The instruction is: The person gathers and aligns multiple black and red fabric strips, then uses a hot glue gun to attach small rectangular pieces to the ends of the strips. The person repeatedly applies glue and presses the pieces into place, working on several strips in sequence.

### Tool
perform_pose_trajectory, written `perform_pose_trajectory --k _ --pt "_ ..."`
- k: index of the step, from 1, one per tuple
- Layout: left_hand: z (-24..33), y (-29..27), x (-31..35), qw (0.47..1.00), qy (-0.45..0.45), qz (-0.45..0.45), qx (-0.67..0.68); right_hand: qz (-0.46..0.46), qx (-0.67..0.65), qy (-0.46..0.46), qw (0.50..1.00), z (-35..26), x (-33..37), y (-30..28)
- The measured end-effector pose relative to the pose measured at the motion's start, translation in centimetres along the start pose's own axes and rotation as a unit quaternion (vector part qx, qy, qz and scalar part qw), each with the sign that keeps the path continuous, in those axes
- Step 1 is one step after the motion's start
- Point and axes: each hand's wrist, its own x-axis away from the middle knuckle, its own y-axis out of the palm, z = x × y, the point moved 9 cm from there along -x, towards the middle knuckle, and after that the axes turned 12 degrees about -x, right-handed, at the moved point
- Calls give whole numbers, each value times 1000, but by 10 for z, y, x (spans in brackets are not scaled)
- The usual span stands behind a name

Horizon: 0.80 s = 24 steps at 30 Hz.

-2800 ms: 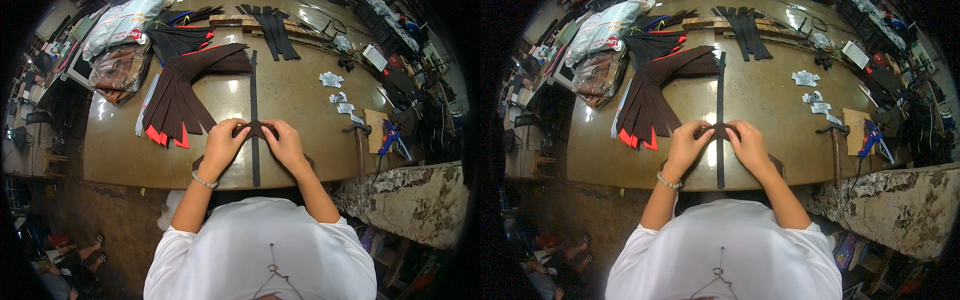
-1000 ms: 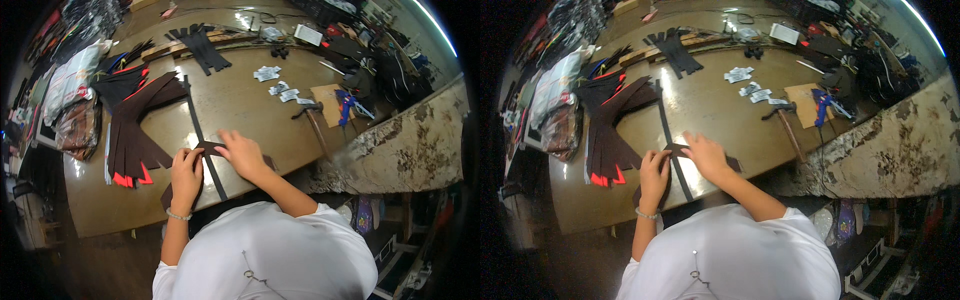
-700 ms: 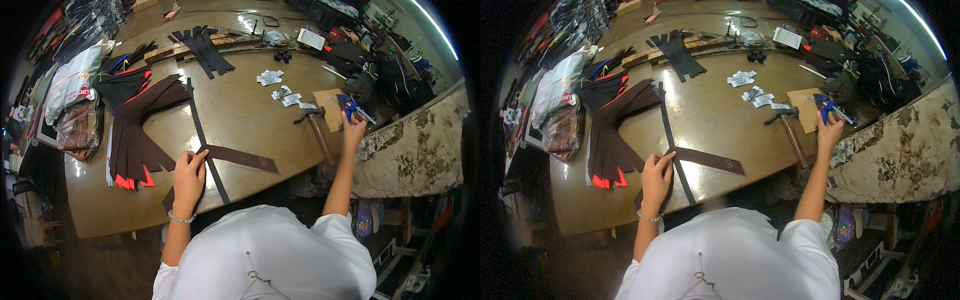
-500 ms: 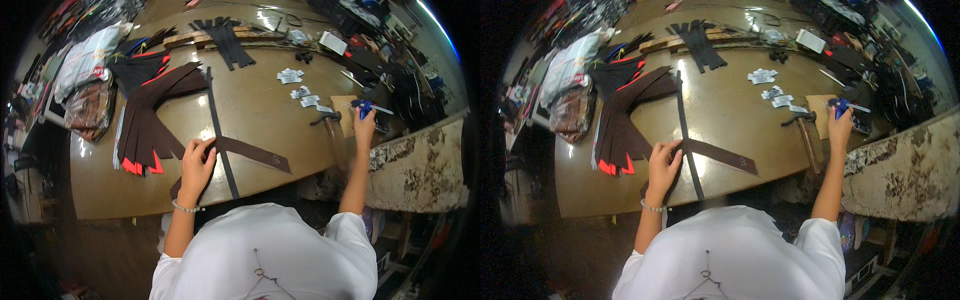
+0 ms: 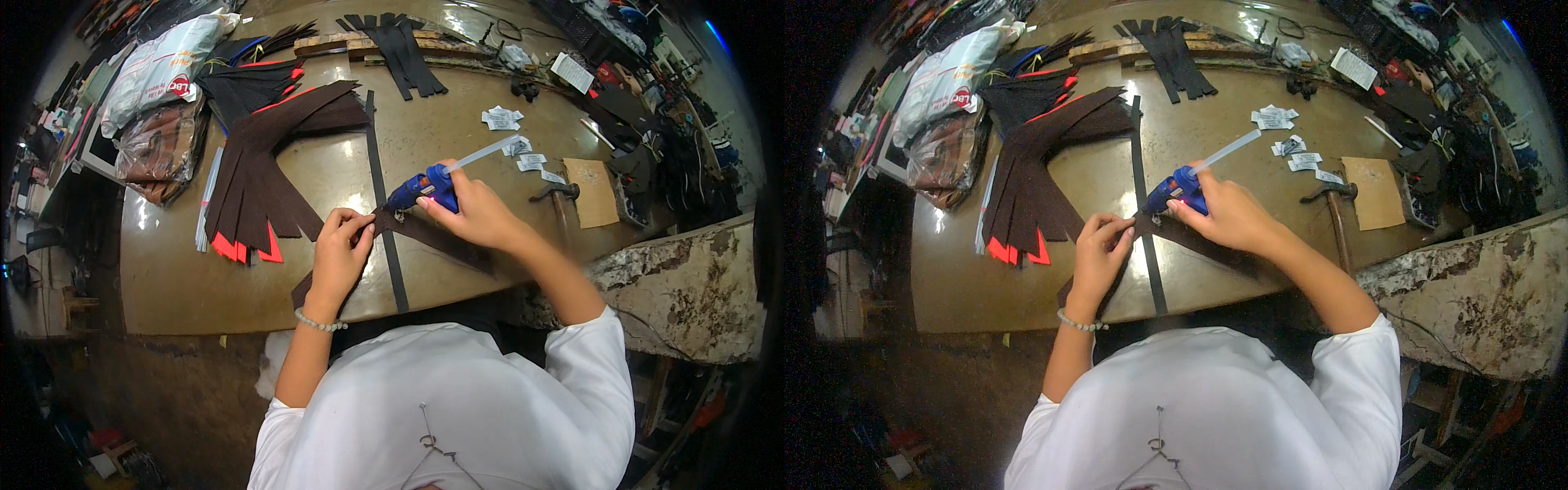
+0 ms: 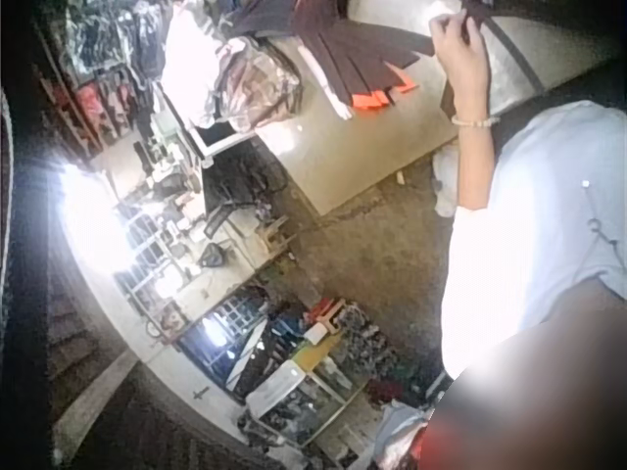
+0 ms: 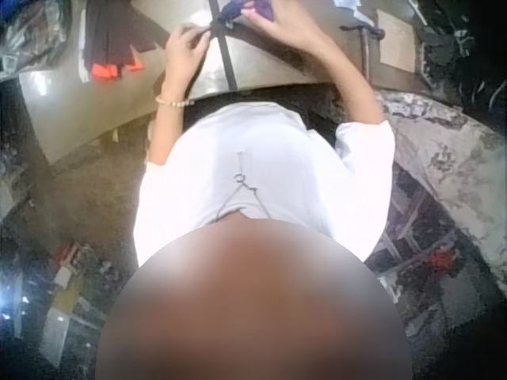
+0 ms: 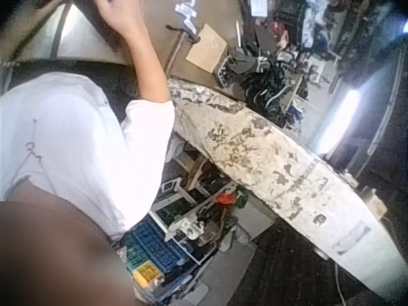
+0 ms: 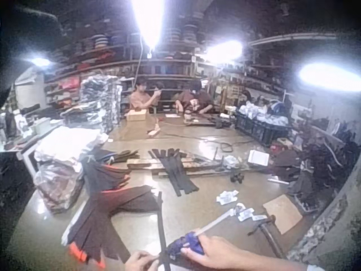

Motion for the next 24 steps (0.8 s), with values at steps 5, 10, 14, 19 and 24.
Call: perform_pose_trajectory --k 5,10,14,19,24 --pt "2 -1 0 1000 17 6 1 28 14 -32 999 -5 -5 2" --pt "2 -1 -1 1000 15 4 2 3 23 -32 999 -6 7 6" --pt "3 -1 -1 1000 16 5 4 -27 34 -18 999 -13 24 9" --pt "4 -1 0 1000 14 3 3 -50 -8 7 999 -13 42 16" --pt "4 -2 -1 1000 5 4 13 232 28 -6 972 28 80 -79"
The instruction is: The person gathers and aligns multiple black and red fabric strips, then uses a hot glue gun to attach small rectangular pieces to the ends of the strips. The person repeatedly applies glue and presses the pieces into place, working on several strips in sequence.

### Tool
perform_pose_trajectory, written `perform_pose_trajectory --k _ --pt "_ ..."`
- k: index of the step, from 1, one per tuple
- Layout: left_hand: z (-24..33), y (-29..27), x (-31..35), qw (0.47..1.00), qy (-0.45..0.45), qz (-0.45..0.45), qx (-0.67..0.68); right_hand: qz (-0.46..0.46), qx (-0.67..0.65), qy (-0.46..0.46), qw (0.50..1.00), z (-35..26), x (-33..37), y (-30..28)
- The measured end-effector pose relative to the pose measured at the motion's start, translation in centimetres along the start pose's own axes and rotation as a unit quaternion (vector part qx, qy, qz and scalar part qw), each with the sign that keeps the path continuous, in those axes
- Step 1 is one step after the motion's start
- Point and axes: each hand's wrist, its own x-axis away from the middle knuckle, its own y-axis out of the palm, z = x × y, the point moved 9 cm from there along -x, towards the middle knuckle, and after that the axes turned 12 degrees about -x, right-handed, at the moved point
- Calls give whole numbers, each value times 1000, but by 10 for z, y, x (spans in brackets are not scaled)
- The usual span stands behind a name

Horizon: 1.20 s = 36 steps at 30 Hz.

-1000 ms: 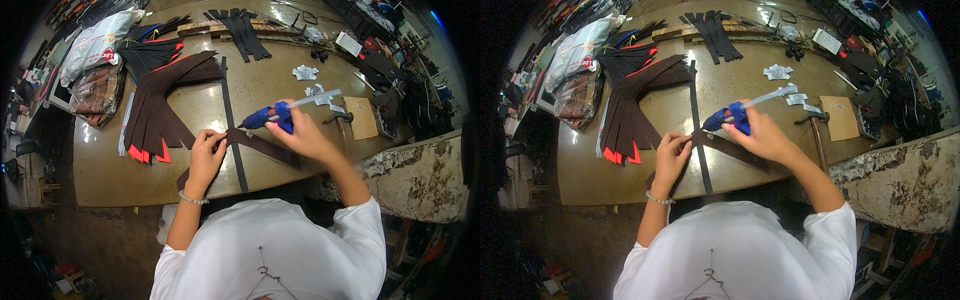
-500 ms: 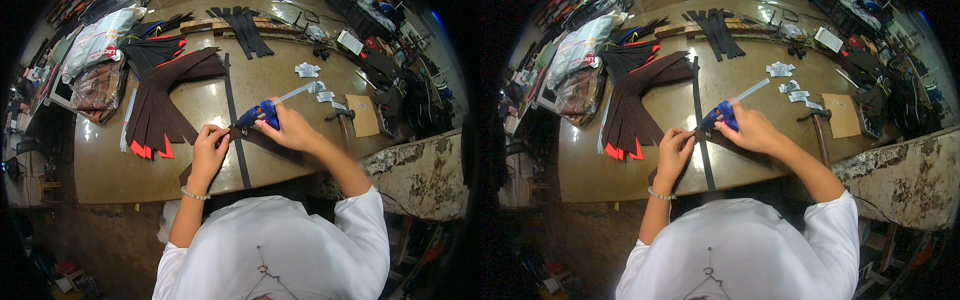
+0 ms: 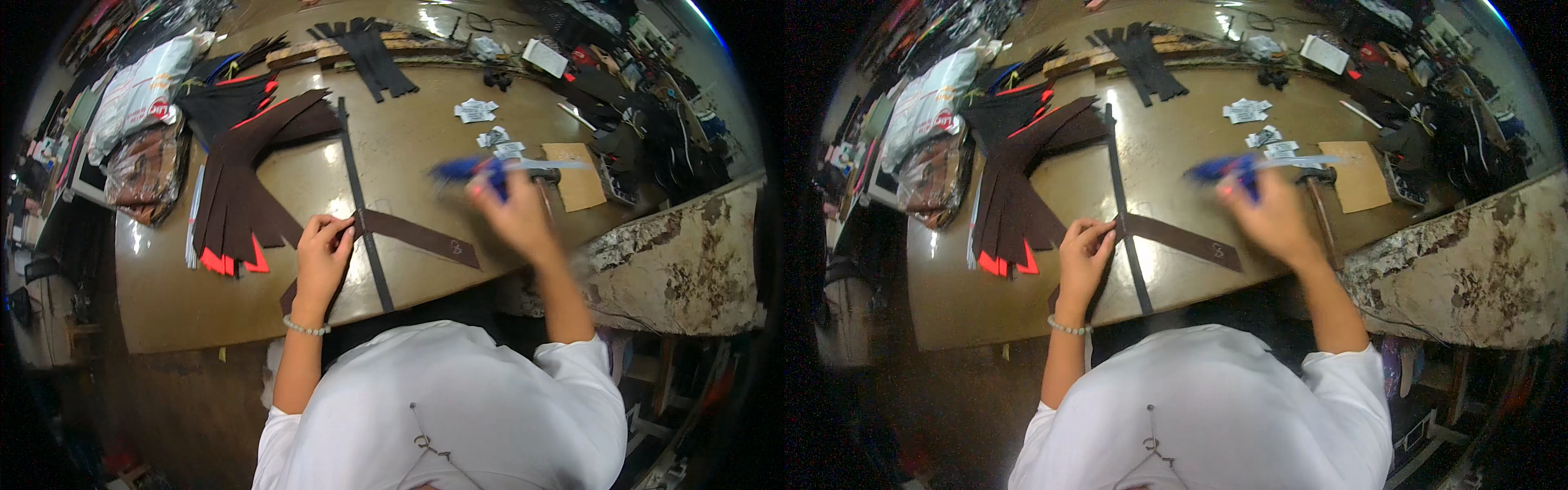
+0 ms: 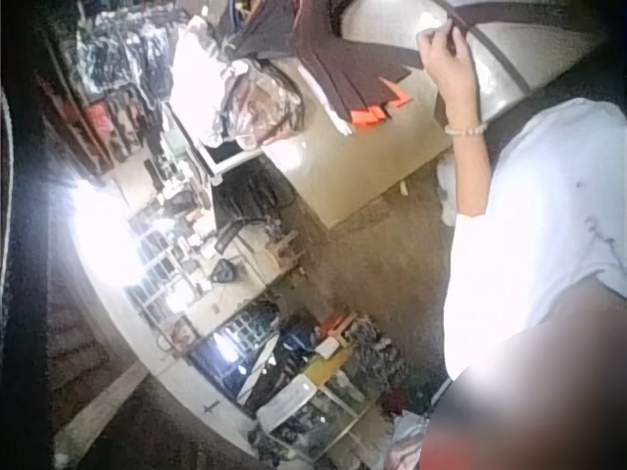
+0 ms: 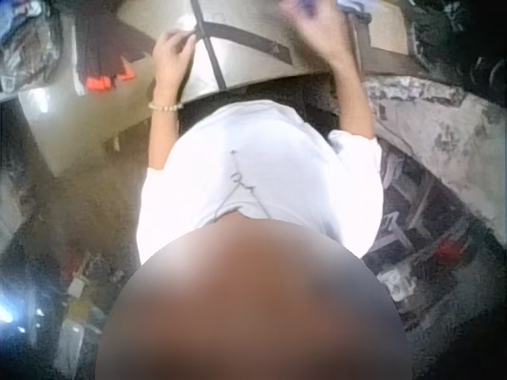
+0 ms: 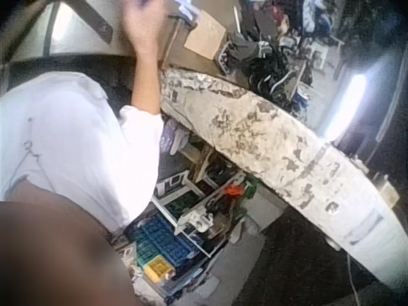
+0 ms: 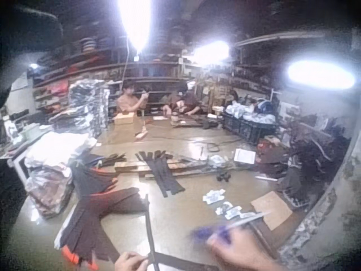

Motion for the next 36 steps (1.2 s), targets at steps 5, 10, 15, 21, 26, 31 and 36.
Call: perform_pose_trajectory --k 5,10,15,21,26,31,36 --pt "0 1 1 1000 -3 -3 2 419 150 121 888 134 12 -149" --pt "1 2 -1 1000 -3 -3 -12 318 179 193 911 205 38 -159" --pt "0 3 -2 1000 -22 -9 -14 256 169 179 935 187 49 -160" --pt "1 1 -1 1000 -22 -13 -7 87 53 192 976 200 66 -154" --pt "3 -1 -1 1000 -2 -4 -9 229 75 247 938 251 66 -233" --pt "2 -2 0 1000 -12 -5 5 306 290 300 855 287 11 -286" --pt "4 -2 0 1000 -4 -13 3 202 337 395 831 285 7 -266"
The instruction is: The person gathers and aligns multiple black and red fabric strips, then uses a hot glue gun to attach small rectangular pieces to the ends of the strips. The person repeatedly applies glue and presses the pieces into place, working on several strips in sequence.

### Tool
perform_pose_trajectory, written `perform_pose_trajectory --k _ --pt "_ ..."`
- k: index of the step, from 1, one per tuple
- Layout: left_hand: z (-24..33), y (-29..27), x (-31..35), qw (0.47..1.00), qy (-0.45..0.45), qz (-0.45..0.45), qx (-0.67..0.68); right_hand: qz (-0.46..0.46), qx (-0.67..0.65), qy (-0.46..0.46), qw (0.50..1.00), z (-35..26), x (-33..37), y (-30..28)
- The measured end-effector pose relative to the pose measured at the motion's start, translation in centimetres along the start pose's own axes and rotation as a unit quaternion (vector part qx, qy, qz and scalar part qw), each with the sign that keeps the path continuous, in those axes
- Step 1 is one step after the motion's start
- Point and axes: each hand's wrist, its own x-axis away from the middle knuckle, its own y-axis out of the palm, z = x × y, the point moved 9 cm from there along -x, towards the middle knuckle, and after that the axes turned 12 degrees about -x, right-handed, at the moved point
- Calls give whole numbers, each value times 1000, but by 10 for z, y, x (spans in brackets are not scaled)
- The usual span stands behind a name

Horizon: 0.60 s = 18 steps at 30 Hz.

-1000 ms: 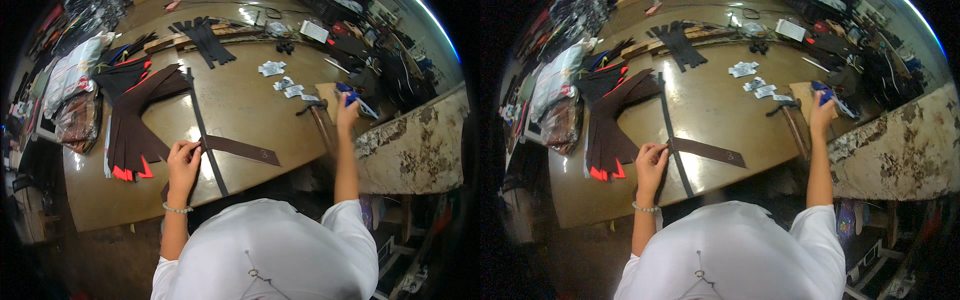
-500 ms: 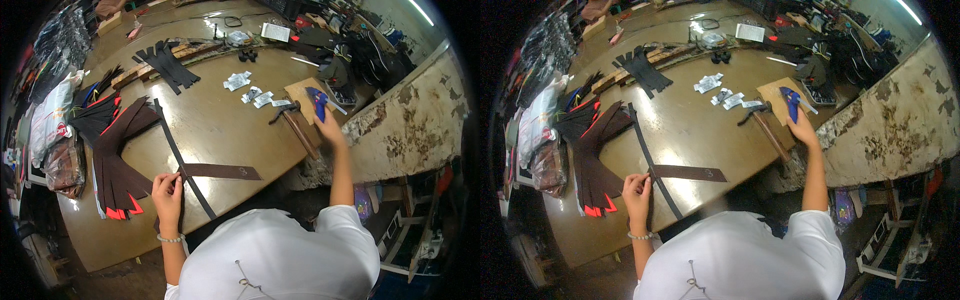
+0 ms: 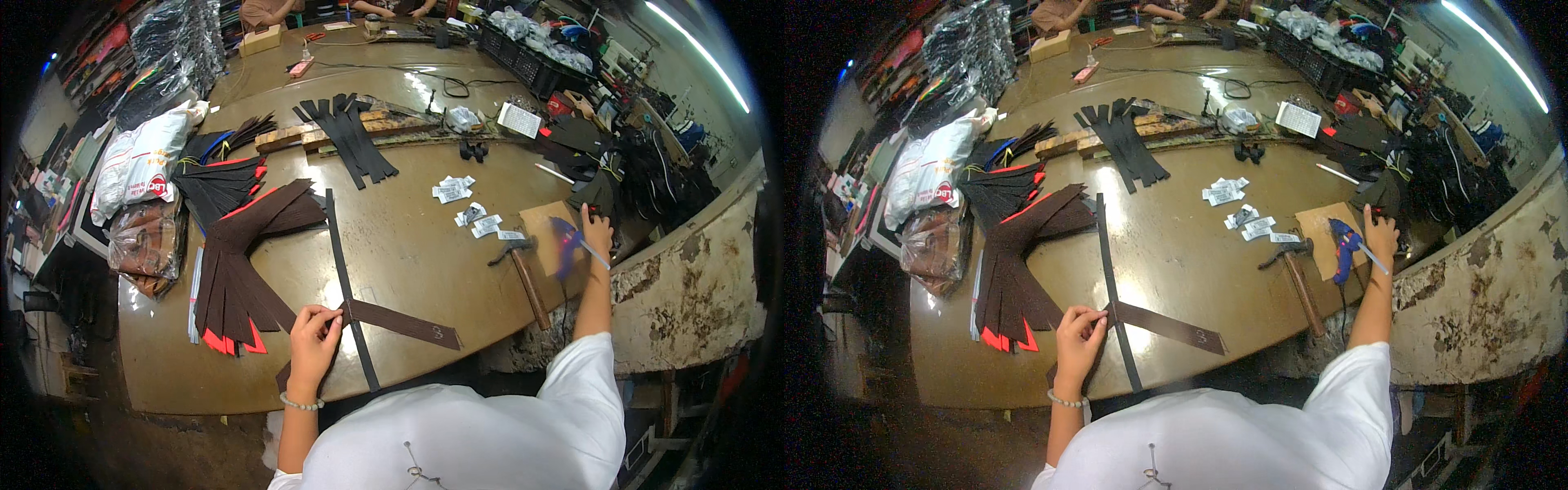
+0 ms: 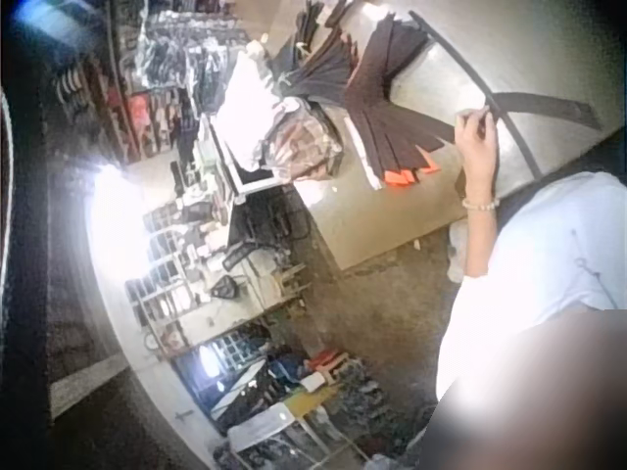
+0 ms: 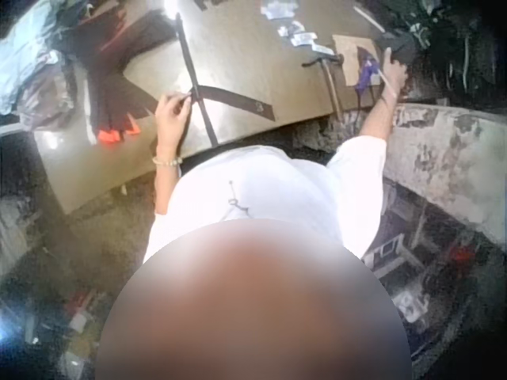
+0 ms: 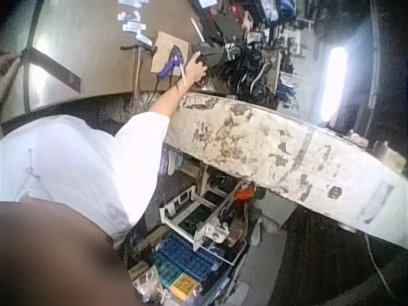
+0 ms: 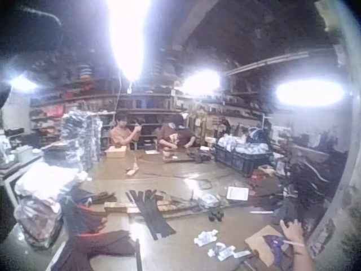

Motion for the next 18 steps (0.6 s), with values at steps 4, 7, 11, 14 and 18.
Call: perform_pose_trajectory --k 4,7,11,14,18 --pt "0 0 -1 1000 -2 2 8 -7 71 -21 997 -12 24 1" --pt "0 2 -2 1000 2 -6 -2 -8 60 -52 997 -14 28 5" --pt "1 2 -1 1000 9 -4 -10 3 56 -98 994 -8 25 10" --pt "0 3 0 1000 6 -4 -10 14 58 -112 992 -5 21 12" --pt "-2 3 1 1000 -3 -4 4 30 64 -73 995 -3 15 11"
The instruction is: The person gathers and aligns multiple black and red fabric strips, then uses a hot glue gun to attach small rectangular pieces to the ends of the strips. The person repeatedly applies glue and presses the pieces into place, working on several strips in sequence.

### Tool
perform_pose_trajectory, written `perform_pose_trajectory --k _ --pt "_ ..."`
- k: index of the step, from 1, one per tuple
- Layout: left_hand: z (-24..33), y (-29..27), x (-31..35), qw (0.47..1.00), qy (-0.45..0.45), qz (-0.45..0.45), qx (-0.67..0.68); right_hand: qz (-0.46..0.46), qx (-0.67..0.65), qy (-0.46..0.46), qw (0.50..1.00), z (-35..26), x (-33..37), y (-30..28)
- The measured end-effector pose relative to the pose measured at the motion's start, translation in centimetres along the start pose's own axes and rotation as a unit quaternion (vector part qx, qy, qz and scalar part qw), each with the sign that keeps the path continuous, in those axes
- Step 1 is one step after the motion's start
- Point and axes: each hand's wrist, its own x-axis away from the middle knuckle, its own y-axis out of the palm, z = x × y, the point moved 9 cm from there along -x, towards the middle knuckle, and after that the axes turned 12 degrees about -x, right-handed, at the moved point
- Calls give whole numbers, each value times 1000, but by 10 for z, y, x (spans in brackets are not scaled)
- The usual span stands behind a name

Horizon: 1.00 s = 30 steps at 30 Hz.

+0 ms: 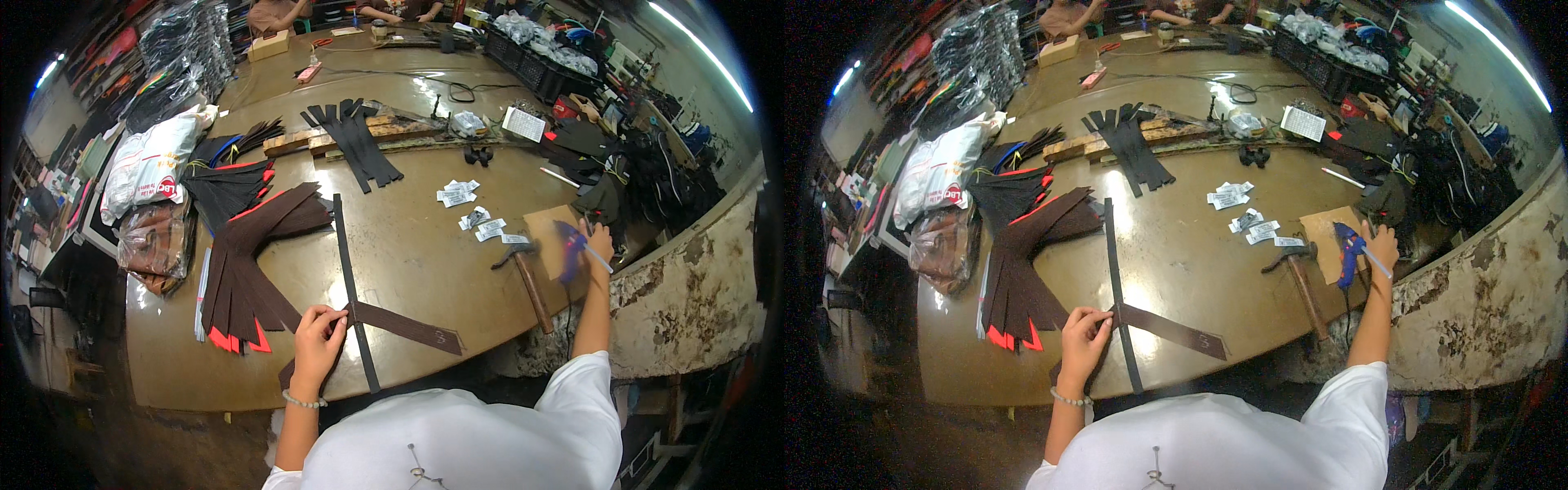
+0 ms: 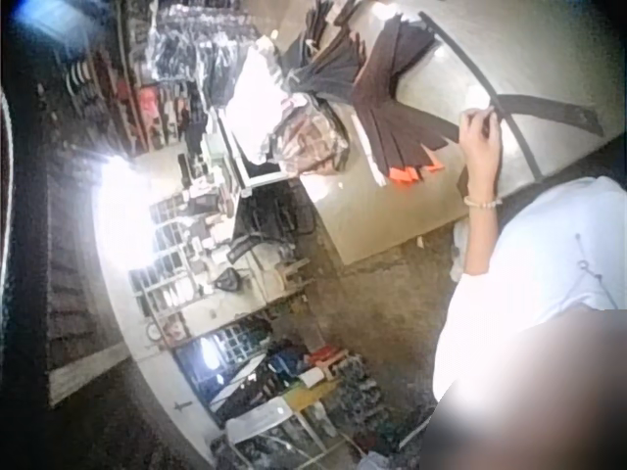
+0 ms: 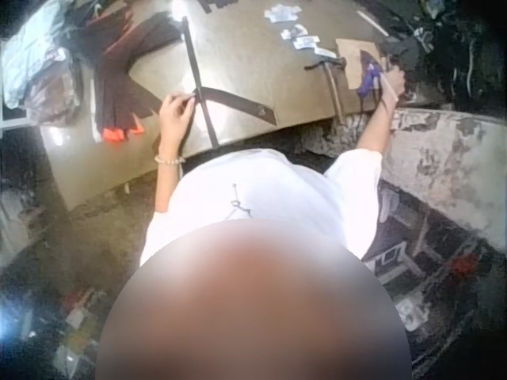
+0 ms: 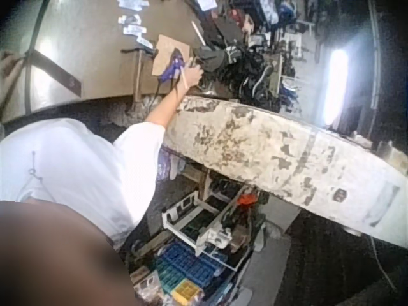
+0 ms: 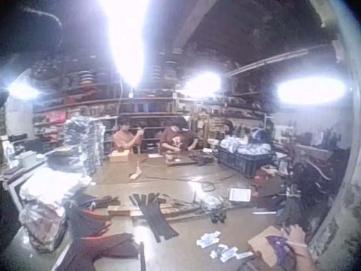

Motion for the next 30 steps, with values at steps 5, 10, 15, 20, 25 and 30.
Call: perform_pose_trajectory --k 5,10,15,20,25,30 --pt "3 -1 -1 1000 14 2 -10 -23 -21 -24 999 -9 -2 1" --pt "3 0 -2 1000 15 -3 -25 -28 -23 -19 999 -6 -2 0" --pt "2 1 -2 999 12 -12 -27 -53 -99 30 993 -1 -9 -2" --pt "5 0 -2 1000 24 2 -20 -82 -165 89 979 12 -18 3" --pt "5 2 -2 1000 14 -10 -23 34 -302 50 951 30 -32 -2" --pt "4 1 -1 1000 12 -12 -24 153 -262 128 944 44 -47 -41"
